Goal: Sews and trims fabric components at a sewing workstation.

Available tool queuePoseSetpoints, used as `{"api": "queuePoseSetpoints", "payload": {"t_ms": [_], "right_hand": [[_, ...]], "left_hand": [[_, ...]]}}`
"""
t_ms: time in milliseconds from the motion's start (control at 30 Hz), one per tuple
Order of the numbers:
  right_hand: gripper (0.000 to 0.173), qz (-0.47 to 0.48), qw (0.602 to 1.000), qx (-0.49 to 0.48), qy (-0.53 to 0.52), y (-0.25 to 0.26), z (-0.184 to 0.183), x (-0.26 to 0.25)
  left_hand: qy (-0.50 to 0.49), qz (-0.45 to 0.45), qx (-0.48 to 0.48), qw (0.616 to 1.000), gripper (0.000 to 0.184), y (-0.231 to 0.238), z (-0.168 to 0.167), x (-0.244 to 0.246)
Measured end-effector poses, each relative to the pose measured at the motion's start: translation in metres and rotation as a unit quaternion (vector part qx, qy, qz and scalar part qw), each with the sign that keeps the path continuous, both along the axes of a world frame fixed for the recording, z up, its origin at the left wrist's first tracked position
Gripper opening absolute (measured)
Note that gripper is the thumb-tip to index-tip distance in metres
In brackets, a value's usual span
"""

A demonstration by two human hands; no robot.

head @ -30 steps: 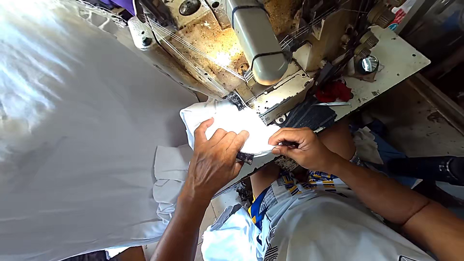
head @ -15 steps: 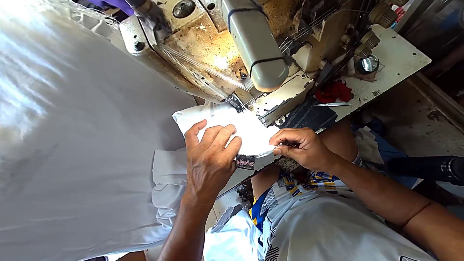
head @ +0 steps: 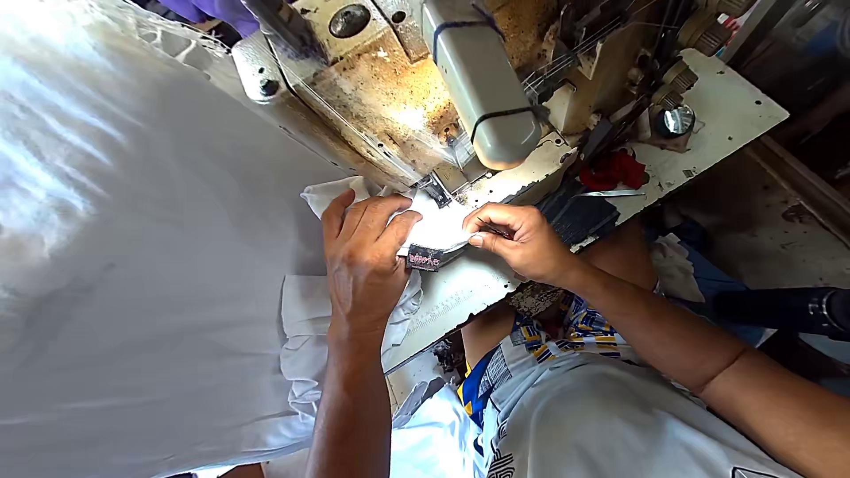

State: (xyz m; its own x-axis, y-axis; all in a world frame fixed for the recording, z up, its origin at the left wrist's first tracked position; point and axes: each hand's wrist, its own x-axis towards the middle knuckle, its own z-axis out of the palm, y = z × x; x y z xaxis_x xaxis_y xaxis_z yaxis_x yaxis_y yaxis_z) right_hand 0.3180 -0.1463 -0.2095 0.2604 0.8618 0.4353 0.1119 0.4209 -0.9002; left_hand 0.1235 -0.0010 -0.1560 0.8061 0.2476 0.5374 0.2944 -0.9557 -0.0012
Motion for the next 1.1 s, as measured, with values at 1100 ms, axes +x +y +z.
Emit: {"api": "queuePoseSetpoints", "payload": {"t_ms": [1100], "right_hand": [[0.024,-0.247,0.95,0.074,-0.179,-0.098,0.078,0.108]], "left_hand": [[0.084,0.259,-0.243,0.931,0.075,0.009,0.035,0.034]]}}
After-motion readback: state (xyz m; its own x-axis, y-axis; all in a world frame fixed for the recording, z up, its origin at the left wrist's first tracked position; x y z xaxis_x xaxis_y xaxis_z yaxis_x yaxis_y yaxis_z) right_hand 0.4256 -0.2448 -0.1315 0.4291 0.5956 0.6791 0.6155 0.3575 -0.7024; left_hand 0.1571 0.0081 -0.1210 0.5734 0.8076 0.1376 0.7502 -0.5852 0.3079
